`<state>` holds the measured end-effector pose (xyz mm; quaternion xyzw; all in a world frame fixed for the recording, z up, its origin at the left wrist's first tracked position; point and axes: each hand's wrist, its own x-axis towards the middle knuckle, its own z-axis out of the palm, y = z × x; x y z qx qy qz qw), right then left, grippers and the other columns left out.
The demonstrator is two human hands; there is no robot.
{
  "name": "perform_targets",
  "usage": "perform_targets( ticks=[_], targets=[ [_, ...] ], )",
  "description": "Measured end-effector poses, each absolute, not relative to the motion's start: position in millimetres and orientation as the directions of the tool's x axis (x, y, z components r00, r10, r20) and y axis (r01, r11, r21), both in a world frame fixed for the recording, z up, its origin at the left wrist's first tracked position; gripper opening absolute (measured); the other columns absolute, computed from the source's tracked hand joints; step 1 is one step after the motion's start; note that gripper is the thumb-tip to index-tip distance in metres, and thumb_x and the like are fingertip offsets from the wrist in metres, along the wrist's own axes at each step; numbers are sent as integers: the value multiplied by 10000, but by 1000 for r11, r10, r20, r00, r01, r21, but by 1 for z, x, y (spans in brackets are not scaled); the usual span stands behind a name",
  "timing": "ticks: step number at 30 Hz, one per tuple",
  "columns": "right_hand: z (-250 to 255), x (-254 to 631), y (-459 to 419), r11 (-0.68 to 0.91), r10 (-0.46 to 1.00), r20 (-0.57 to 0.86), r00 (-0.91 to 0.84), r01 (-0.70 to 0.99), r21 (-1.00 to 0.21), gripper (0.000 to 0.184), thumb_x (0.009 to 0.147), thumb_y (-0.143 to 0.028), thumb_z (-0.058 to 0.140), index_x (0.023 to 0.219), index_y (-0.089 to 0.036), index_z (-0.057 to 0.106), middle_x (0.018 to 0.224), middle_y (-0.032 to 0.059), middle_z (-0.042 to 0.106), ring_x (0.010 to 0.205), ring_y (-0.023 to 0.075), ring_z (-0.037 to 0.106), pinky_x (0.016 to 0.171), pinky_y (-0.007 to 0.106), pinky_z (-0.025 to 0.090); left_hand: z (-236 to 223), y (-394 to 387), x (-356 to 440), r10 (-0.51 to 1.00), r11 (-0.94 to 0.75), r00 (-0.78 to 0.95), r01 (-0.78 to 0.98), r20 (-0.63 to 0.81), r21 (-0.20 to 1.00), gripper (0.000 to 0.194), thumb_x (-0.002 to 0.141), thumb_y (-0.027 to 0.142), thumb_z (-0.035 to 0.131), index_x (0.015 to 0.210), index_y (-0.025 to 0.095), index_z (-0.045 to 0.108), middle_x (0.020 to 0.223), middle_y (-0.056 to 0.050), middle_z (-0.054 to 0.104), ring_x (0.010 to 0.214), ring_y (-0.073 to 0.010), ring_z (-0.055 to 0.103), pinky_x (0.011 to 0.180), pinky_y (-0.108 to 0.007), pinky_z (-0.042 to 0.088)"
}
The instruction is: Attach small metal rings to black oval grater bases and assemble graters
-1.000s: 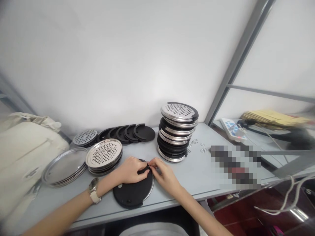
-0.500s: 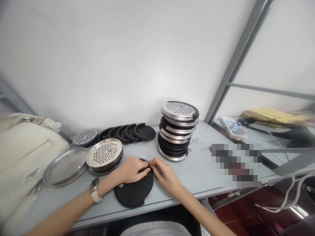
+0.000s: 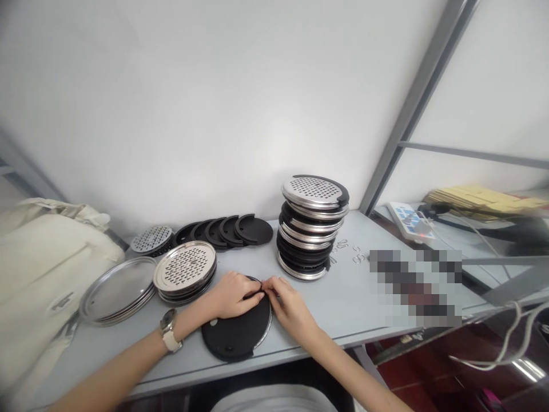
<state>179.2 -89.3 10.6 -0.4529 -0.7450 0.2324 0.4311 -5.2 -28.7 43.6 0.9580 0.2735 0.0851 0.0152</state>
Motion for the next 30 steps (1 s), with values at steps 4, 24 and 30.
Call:
perform_targets(
  ticks=[4,24,30],
  targets=[
    [10,179,-90,484,875,431,-223,469,-739,121,939,-190,417,917,-221,531,852,35,603,785,176,585,728,289,481,43,-29,-6,526,-850,834,522,166,75,296,924,369,440,832,197,662,697,-32,695,606,-177,630,539,-284,284],
    [5,182,-88,495,869,429,-248,474,-728,102,934,-159,438,911,-213,521,847,24,566,803,166,560,740,277,454,43,-30,-5,549,-836,817,541,177,97,316,912,431,458,800,195,637,642,-9,664,561,-148,588,522,-285,219],
    [6,182,-87,487,873,426,-236,448,-750,98,941,-173,442,901,-210,523,833,20,572,784,158,564,730,269,449,43,-29,-5,532,-847,828,523,178,94,326,934,426,433,817,201,637,657,-9,671,570,-148,590,533,-287,224]
  ],
)
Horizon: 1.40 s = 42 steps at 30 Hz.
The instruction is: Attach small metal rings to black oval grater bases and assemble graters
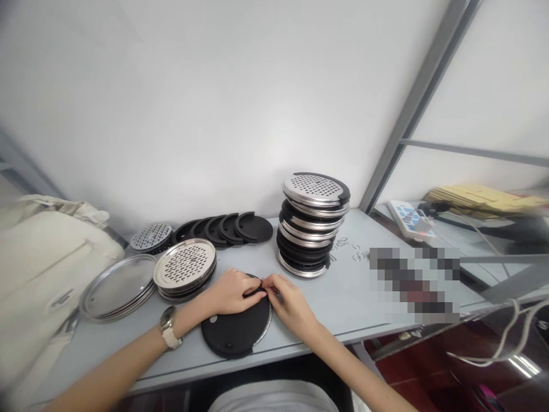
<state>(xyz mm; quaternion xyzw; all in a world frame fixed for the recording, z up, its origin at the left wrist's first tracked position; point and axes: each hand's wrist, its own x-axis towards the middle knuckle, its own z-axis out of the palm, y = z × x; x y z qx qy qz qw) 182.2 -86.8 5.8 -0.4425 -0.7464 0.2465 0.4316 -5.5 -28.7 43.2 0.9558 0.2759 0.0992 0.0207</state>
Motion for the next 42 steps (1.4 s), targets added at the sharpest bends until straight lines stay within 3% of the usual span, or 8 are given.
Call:
perform_targets(
  ticks=[15,33,42],
  targets=[
    [3,182,-86,525,850,442,-285,512,-680,132,952,-153,403,875,-223,484,817,13,543,789,166,550,721,265,440,42,-29,-4,538,-843,818,522,203,130,296,903,398,485,742,201,637,597,5,644,518,-123,539,509,-291,178],
    [4,181,-88,525,849,455,-270,537,-661,104,956,-192,412,923,-222,506,848,29,573,789,171,563,721,286,469,42,-29,-4,536,-844,823,516,190,146,278,898,376,488,759,199,650,643,-2,663,560,-132,568,519,-276,252],
    [7,179,-88,530,845,467,-259,520,-670,101,936,-156,432,932,-221,509,865,33,579,808,172,574,740,293,483,48,-31,-6,535,-844,827,518,172,137,199,829,349,554,721,199,627,612,4,646,539,-141,555,520,-274,261]
  ],
)
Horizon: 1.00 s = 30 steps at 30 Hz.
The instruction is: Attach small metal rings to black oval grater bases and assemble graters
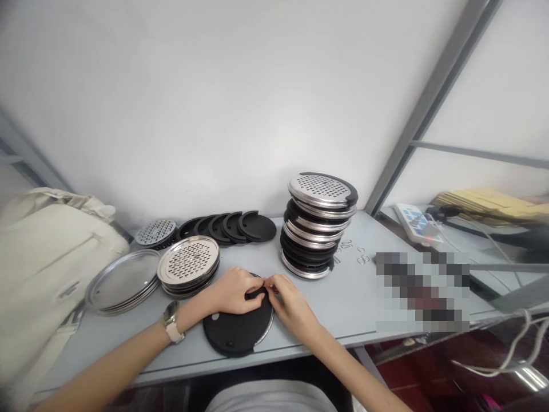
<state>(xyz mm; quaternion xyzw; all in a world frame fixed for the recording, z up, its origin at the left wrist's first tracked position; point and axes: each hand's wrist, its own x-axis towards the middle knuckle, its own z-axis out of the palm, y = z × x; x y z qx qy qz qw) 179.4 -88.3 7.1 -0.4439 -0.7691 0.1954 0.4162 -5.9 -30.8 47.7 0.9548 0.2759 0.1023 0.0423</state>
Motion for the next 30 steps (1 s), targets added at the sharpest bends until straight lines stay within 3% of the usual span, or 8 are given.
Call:
perform_targets(
  ticks=[30],
  targets=[
    [6,182,-88,535,843,460,-279,525,-662,112,937,-166,425,889,-228,505,830,28,573,793,177,581,725,298,490,45,-30,-4,560,-828,814,542,154,145,206,863,343,515,787,197,639,627,-5,648,560,-146,573,525,-267,281]
  ],
)
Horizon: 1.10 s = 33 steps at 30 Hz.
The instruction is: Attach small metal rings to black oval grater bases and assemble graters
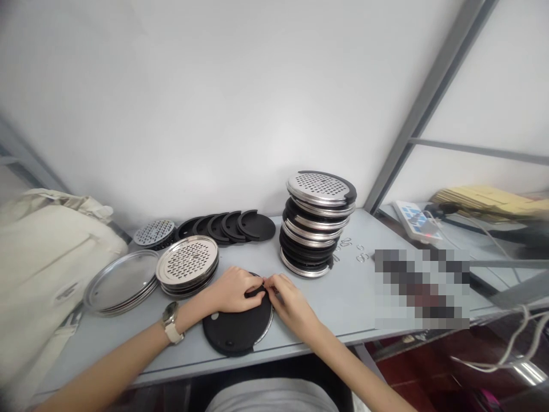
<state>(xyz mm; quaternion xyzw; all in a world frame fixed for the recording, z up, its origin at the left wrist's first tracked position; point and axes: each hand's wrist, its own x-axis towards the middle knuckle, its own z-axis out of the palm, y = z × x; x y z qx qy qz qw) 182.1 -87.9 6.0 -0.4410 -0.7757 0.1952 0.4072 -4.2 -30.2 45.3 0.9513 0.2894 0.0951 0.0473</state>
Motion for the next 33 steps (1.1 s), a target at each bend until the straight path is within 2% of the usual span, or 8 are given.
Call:
perform_targets(
  ticks=[6,10,22,33],
  targets=[
    [8,182,-89,542,838,466,-283,528,-654,136,948,-183,413,874,-227,518,815,33,579,793,184,579,712,300,492,45,-29,-4,562,-826,815,544,141,149,201,858,346,518,776,199,628,607,3,626,548,-142,563,521,-274,280],
    [9,182,-89,549,834,461,-302,530,-646,155,966,-190,386,930,-231,531,835,44,586,809,193,572,725,309,487,44,-28,-4,549,-834,823,529,144,156,208,857,350,526,743,198,611,584,12,612,526,-135,537,518,-272,257],
    [6,185,-87,529,848,453,-274,482,-699,110,953,-193,437,905,-219,533,826,25,581,789,171,582,730,281,481,47,-29,-4,551,-832,823,530,137,164,241,854,362,523,685,200,582,580,14,607,522,-134,516,514,-284,212],
    [8,188,-88,503,864,413,-289,475,-722,109,952,-180,444,901,-212,534,836,18,581,793,159,579,727,265,458,49,-30,-4,554,-830,822,534,130,162,219,857,354,524,712,203,588,582,20,609,530,-135,526,512,-280,210]
  ],
)
